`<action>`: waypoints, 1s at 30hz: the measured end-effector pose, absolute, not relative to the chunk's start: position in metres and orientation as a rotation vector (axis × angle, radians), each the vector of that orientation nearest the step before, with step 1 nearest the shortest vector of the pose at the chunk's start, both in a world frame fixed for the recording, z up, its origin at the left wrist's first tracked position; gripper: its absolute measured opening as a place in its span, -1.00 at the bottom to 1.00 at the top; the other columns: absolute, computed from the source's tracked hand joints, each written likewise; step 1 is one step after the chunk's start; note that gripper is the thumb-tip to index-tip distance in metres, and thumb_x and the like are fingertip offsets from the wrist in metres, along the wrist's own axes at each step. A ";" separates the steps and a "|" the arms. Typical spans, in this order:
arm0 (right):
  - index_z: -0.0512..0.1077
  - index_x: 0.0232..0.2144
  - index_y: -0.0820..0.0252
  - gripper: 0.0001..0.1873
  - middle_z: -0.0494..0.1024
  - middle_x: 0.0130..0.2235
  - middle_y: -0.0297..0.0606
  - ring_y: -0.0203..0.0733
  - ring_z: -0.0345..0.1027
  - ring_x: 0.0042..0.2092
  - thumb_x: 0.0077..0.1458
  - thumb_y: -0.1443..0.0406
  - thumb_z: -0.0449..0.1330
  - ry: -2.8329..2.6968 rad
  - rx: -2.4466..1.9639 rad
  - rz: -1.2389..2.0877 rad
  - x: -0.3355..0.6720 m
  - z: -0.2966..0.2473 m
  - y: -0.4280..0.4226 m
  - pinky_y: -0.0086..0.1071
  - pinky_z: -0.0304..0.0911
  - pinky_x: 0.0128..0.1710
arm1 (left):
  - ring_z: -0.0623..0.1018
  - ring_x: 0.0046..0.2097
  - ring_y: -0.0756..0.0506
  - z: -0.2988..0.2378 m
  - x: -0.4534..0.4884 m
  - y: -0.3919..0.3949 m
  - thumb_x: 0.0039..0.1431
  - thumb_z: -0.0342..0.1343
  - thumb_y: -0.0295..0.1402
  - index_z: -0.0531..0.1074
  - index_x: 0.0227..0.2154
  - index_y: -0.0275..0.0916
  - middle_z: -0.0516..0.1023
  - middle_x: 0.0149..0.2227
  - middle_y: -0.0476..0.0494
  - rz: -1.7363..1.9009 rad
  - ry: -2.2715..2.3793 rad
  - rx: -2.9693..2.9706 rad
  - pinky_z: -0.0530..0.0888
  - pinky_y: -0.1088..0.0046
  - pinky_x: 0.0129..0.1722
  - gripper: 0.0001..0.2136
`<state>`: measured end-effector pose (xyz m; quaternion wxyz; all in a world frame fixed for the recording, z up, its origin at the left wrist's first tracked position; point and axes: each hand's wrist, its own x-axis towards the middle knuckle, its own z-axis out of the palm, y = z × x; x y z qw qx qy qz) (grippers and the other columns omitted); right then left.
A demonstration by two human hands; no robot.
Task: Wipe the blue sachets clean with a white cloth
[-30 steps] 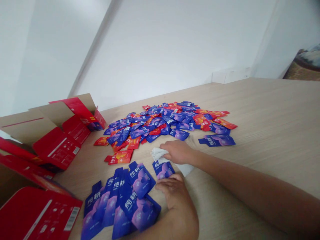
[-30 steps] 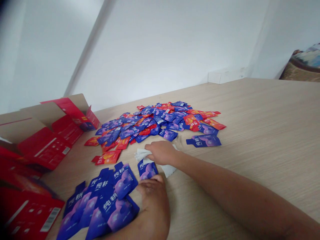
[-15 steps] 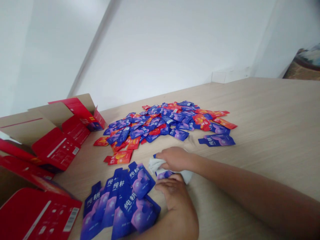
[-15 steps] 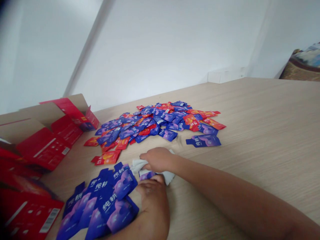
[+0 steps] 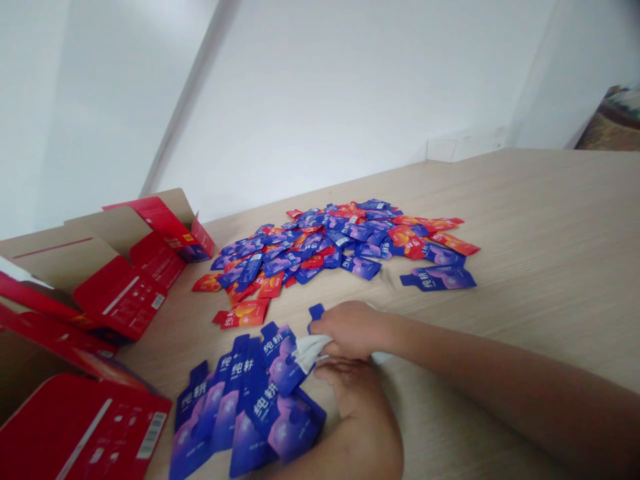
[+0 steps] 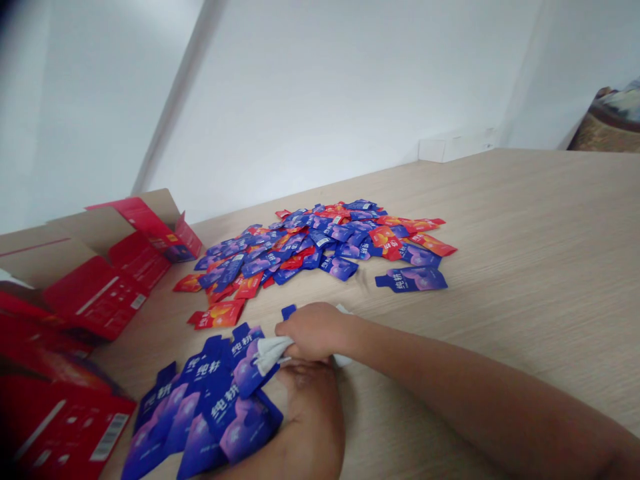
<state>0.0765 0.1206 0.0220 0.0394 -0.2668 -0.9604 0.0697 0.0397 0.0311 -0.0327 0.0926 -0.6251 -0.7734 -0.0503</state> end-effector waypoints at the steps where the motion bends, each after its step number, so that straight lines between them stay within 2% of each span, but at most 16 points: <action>1: 0.37 -0.18 0.06 -0.64 0.53 -0.29 -0.19 -0.07 0.41 -0.31 0.03 0.04 0.04 -2.946 -0.840 0.232 0.077 0.018 0.124 -0.37 0.12 -0.48 | 0.49 -0.16 -0.38 -0.033 0.040 0.031 0.04 -0.10 -0.57 0.48 -0.20 -0.43 0.54 -0.27 -0.46 -0.122 -2.293 -1.840 0.35 -0.11 -0.17 -0.69; 5: 0.34 -0.11 0.06 -0.62 0.53 -0.26 -0.18 -0.05 0.40 -0.26 0.04 0.06 0.04 -2.871 -0.954 0.215 0.082 0.007 0.139 -0.35 0.14 -0.44 | 0.49 -0.15 -0.36 -0.031 0.041 0.027 0.04 -0.08 -0.57 0.46 -0.16 -0.40 0.53 -0.23 -0.47 0.012 -2.261 -1.768 0.34 -0.13 -0.18 -0.68; 9: 0.34 -0.13 0.09 -0.65 0.52 -0.25 -0.17 -0.05 0.39 -0.24 0.05 0.11 0.04 -2.806 -1.049 0.137 0.087 0.013 0.143 -0.34 0.15 -0.40 | 0.50 -0.15 -0.35 -0.028 0.041 0.025 0.04 -0.06 -0.58 0.46 -0.19 -0.38 0.53 -0.23 -0.46 0.094 -2.230 -1.746 0.34 -0.12 -0.18 -0.70; 16: 0.35 -0.16 0.08 -0.68 0.51 -0.24 -0.21 -0.10 0.39 -0.24 0.06 0.10 0.04 -2.822 -0.822 0.176 0.080 0.031 0.123 -0.37 0.13 -0.40 | 0.50 -0.15 -0.35 -0.029 0.040 0.027 0.06 -0.08 -0.58 0.47 -0.19 -0.41 0.53 -0.24 -0.46 0.157 -2.209 -1.762 0.36 -0.09 -0.17 -0.70; 21: 0.36 -0.16 0.07 -0.63 0.52 -0.26 -0.20 -0.08 0.40 -0.26 0.04 0.04 0.05 -2.937 -0.867 0.252 0.079 0.015 0.131 -0.37 0.14 -0.43 | 0.50 -0.15 -0.36 -0.028 0.040 0.027 0.05 -0.09 -0.60 0.46 -0.17 -0.44 0.53 -0.23 -0.48 0.125 -2.218 -1.758 0.35 -0.11 -0.16 -0.69; 25: 0.33 -0.10 0.07 -0.62 0.52 -0.24 -0.18 -0.06 0.39 -0.23 0.05 0.09 0.05 -2.862 -0.994 0.193 0.084 0.009 0.142 -0.34 0.16 -0.39 | 0.50 -0.17 -0.36 -0.026 0.040 0.025 0.03 -0.05 -0.59 0.46 -0.20 -0.40 0.53 -0.24 -0.46 0.060 -2.240 -1.761 0.35 -0.13 -0.20 -0.71; 30: 0.33 -0.13 0.09 -0.66 0.50 -0.23 -0.18 -0.06 0.39 -0.23 0.05 0.13 0.06 -2.797 -1.045 0.089 0.086 0.024 0.136 -0.34 0.17 -0.39 | 0.48 -0.14 -0.38 -0.026 0.041 0.023 0.02 -0.03 -0.56 0.47 -0.20 -0.39 0.52 -0.24 -0.46 -0.076 -2.283 -1.815 0.33 -0.16 -0.18 -0.72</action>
